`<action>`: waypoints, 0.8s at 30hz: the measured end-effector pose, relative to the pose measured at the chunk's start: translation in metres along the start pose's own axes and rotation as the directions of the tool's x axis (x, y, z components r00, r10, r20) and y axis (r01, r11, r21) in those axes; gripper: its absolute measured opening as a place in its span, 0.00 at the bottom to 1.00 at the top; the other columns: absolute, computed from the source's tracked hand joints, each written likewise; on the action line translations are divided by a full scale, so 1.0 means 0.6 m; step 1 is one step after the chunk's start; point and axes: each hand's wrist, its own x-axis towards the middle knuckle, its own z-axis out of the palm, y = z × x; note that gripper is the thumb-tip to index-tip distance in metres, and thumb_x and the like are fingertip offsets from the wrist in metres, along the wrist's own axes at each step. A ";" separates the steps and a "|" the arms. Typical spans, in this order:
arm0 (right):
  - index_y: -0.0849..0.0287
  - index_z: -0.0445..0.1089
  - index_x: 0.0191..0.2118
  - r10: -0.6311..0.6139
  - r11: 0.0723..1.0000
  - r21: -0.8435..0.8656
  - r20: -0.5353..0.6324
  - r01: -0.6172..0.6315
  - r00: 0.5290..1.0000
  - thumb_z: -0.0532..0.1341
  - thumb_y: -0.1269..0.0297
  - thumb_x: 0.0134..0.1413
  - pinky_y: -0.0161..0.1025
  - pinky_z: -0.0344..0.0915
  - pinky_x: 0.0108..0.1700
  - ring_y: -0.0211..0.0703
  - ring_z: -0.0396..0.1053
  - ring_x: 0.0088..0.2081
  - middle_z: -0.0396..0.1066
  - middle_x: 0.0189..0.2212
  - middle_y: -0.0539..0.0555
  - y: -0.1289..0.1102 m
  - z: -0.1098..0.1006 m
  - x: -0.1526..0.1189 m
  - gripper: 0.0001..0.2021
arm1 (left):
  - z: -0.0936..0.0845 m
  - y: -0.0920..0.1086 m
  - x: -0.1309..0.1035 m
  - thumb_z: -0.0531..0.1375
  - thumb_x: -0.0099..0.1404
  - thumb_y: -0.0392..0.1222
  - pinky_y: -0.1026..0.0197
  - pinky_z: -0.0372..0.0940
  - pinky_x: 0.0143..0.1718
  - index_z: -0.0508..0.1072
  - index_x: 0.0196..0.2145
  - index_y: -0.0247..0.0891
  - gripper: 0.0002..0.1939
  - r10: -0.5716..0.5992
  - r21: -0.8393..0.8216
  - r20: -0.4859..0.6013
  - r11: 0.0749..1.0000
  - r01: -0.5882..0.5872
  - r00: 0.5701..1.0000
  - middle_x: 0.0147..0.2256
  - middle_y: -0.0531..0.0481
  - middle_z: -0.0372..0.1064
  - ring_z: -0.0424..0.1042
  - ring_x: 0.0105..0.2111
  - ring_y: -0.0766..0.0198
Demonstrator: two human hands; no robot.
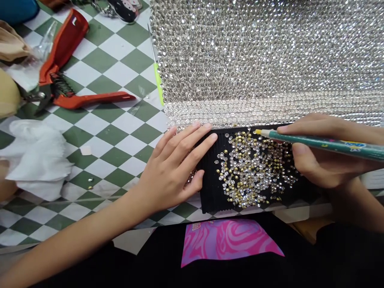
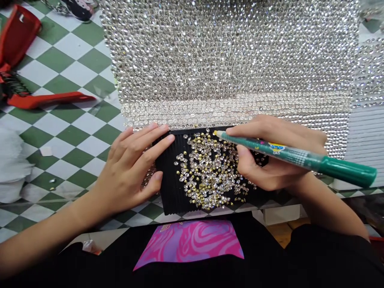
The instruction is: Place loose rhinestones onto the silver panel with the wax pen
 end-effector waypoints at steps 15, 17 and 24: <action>0.58 0.80 0.36 0.246 0.967 0.040 -0.406 -0.252 0.880 0.63 0.68 0.49 0.44 0.71 0.26 0.44 0.76 0.27 0.78 0.29 0.52 0.019 0.011 0.021 0.09 | -0.003 0.000 0.004 0.51 0.66 0.36 0.46 0.49 0.69 0.47 0.71 0.41 0.37 0.000 0.025 0.039 1.000 -0.001 0.999 0.66 0.42 0.58 0.57 0.67 0.50; 0.60 0.79 0.33 0.198 0.980 0.069 -0.387 -0.186 0.901 0.64 0.70 0.47 0.43 0.72 0.27 0.43 0.76 0.27 0.78 0.29 0.53 0.038 0.017 0.022 0.07 | -0.003 -0.001 0.003 0.51 0.66 0.36 0.46 0.49 0.69 0.47 0.71 0.41 0.36 0.003 0.025 0.034 1.000 -0.004 0.999 0.66 0.42 0.58 0.57 0.67 0.50; 0.56 0.74 0.41 -0.084 0.982 0.125 -0.363 0.138 0.928 0.61 0.83 0.44 0.26 0.71 0.29 0.27 0.74 0.30 0.78 0.37 0.44 0.085 0.031 0.016 0.19 | -0.003 0.000 0.002 0.53 0.66 0.35 0.47 0.48 0.70 0.50 0.70 0.40 0.36 0.012 0.004 0.014 1.000 -0.012 1.000 0.66 0.42 0.58 0.56 0.67 0.51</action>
